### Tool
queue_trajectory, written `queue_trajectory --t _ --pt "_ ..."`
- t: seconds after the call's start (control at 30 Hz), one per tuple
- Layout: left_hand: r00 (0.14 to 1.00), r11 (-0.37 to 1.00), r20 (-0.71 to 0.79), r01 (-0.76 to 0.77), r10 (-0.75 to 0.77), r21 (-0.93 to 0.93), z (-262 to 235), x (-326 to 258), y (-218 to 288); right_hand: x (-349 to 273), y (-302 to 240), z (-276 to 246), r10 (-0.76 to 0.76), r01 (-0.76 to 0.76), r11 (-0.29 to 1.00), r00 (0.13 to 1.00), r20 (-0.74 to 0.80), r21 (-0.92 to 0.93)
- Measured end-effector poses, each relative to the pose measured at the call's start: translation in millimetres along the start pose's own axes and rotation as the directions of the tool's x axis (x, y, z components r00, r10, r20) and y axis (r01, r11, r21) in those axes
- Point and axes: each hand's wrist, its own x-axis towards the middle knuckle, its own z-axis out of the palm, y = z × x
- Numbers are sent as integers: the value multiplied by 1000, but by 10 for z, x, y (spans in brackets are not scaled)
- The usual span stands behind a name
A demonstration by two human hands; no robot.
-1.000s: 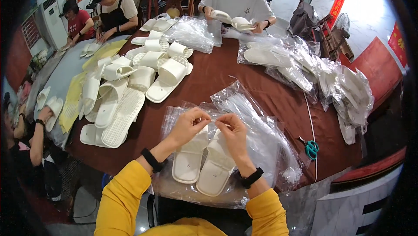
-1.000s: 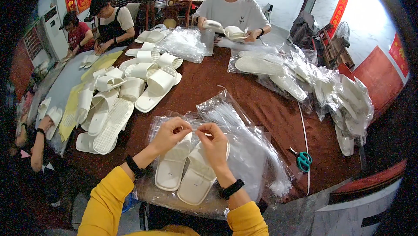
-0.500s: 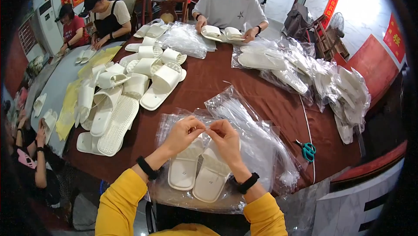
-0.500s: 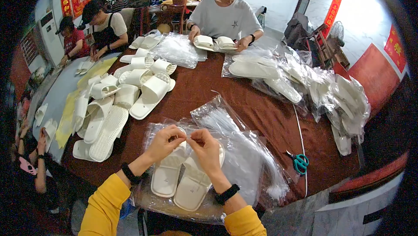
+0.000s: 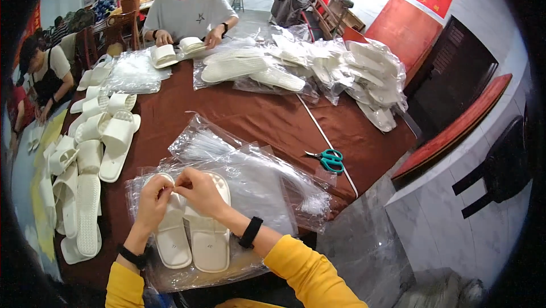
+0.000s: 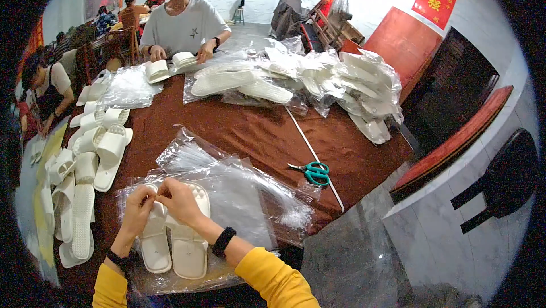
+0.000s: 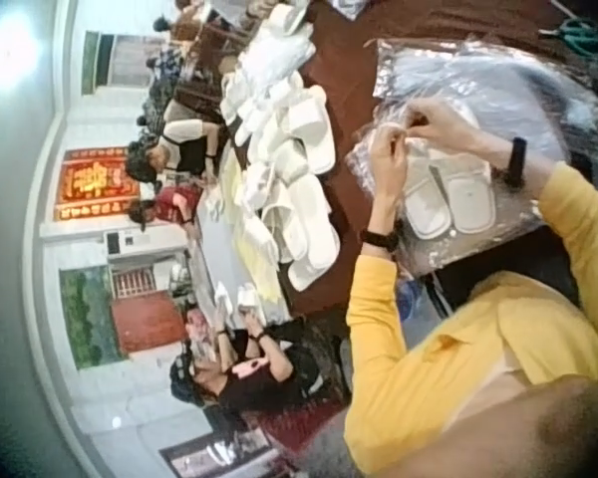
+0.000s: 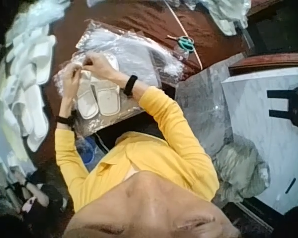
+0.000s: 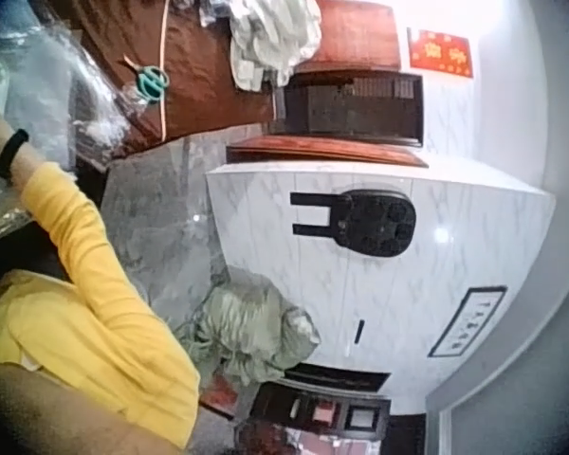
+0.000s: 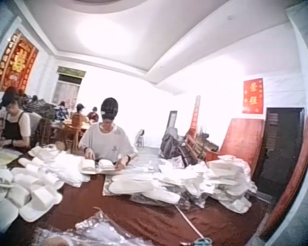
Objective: Packaging white slippers into clear plastic bags at a factory workbench.
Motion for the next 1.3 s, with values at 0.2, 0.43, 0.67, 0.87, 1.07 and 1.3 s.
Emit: queue_trajectory --t 0.2,0.43,0.67,0.87,1.07,1.3 --pt "997 998 44 57 -55 -26 -10 10 8 -3 17 -11 -17 19 999 998 59 -29" --pt "994 994 -27 105 -106 -32 2 -24 -55 -5 -20 6 12 -16 997 999 47 77" --pt "973 997 -221 -49 61 58 -101 -18 99 32 13 28 57 -56 998 998 -20 28" --pt "987 962 -71 -121 142 245 -110 -320 541 36 85 -150 140 -135 973 990 -17 186" --pt "997 907 83 -28 -7 421 51 -965 625 -22 -345 -476 -41 42 998 999 22 -40" --pt "996 725 78 -19 -48 688 399 -938 559 -797 -127 -1420 11 220 677 951 309 -702"
